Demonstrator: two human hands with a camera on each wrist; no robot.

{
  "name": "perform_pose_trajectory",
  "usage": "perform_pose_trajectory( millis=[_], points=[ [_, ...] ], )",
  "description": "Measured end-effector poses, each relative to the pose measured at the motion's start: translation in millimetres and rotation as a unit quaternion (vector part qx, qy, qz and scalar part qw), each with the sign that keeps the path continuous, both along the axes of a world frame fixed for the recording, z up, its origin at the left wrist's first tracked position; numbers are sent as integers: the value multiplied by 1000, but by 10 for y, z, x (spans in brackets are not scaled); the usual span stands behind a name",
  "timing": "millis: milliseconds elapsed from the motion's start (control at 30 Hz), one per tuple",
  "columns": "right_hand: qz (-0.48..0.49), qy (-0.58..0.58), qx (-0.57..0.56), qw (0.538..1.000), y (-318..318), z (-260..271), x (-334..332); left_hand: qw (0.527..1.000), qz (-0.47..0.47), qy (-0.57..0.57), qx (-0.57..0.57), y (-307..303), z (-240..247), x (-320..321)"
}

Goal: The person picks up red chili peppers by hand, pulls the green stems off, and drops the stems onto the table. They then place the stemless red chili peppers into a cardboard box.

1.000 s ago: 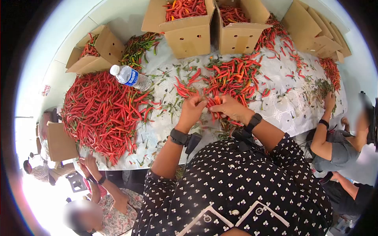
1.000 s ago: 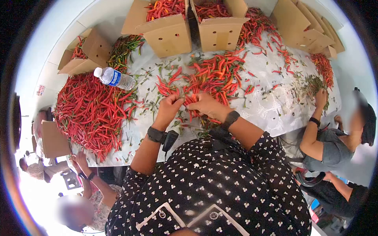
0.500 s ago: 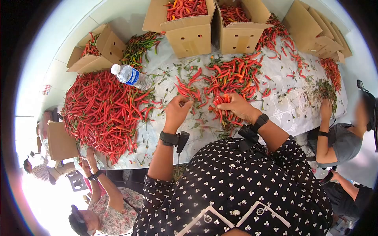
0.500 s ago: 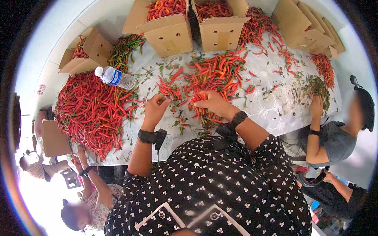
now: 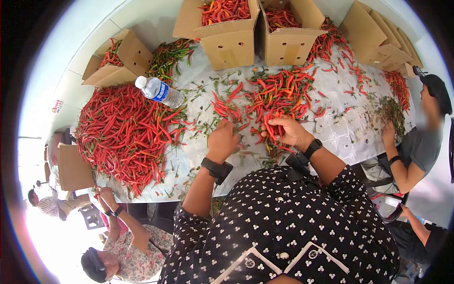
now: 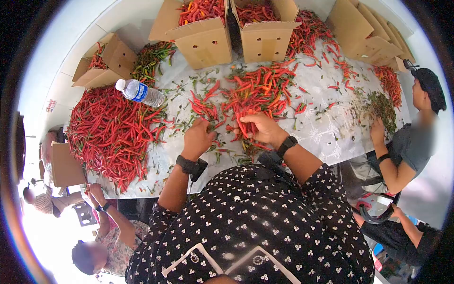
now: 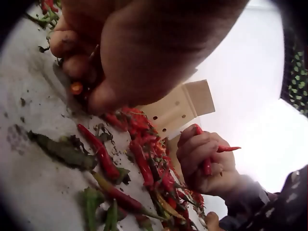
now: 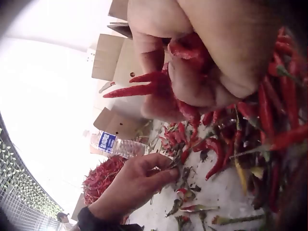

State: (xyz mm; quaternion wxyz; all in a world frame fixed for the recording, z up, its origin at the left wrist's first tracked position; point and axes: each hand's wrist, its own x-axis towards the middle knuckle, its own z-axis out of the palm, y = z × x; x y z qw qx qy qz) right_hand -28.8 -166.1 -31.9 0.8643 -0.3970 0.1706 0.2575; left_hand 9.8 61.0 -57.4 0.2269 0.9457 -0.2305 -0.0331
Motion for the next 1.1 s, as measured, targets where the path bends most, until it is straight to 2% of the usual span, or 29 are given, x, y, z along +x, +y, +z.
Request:
perform_pose_trajectory(
  millis=[167, 233, 267, 333, 500, 600, 667, 733, 767, 800, 833, 867, 900, 967, 1033, 1067, 1100],
  points=[
    [28, -25, 9, 999, 9, -87, 37, 999, -38, -23, 10, -104, -45, 39],
    [37, -32, -39, 998, 12, -65, 40, 992, -17, 9, -125, -116, -63, 81],
    [24, -26, -41, 999, 20, -70, 34, 992, -19, 10, -125, -119, -77, 78],
    [22, -31, -48, 998, 16, -60, 52, 952, 27, 184, -242, -152, 99, 32],
    [9, -42, -31, 999, 138, -71, 98, 958, -29, 152, -241, -248, 228, -76],
    [51, -40, -92, 994, 170, -6, 111, 964, -48, 112, -238, -271, 192, -81],
    [42, -90, -224, 970, 215, -1, 118, 967, -49, 93, -233, -292, 166, -75],
    [46, -129, -258, 956, 253, 98, 93, 973, 25, 135, -184, -327, 164, -57],
    [49, -169, -290, 941, 258, 162, 82, 973, 26, 136, -184, -319, 128, -24],
    [50, -169, -291, 940, 246, 220, 81, 979, 48, 110, -166, -298, 101, 25],
    [65, -165, -242, 954, 225, 276, 80, 983, 69, 83, -147, -271, 77, 60],
    [78, -159, -193, 965, 194, 299, 75, 983, 68, 85, -147, -239, 55, 76],
    [77, -157, -194, 965, 163, 250, 68, 987, 70, 53, -132, -214, 106, 86],
    [24, -108, -83, 990, 85, 117, 68, 990, 73, 21, -116, -227, 207, 79],
    [31, -78, -104, 991, 15, 105, 47, 938, 12, 119, -326, -311, 272, 38],
    [33, -61, -97, 993, 0, 28, 39, 938, 12, 119, -326, -352, 267, 18],
    [34, -45, -90, 994, 5, -12, 37, 903, -18, 235, -358, -391, 261, -2]
  ],
)
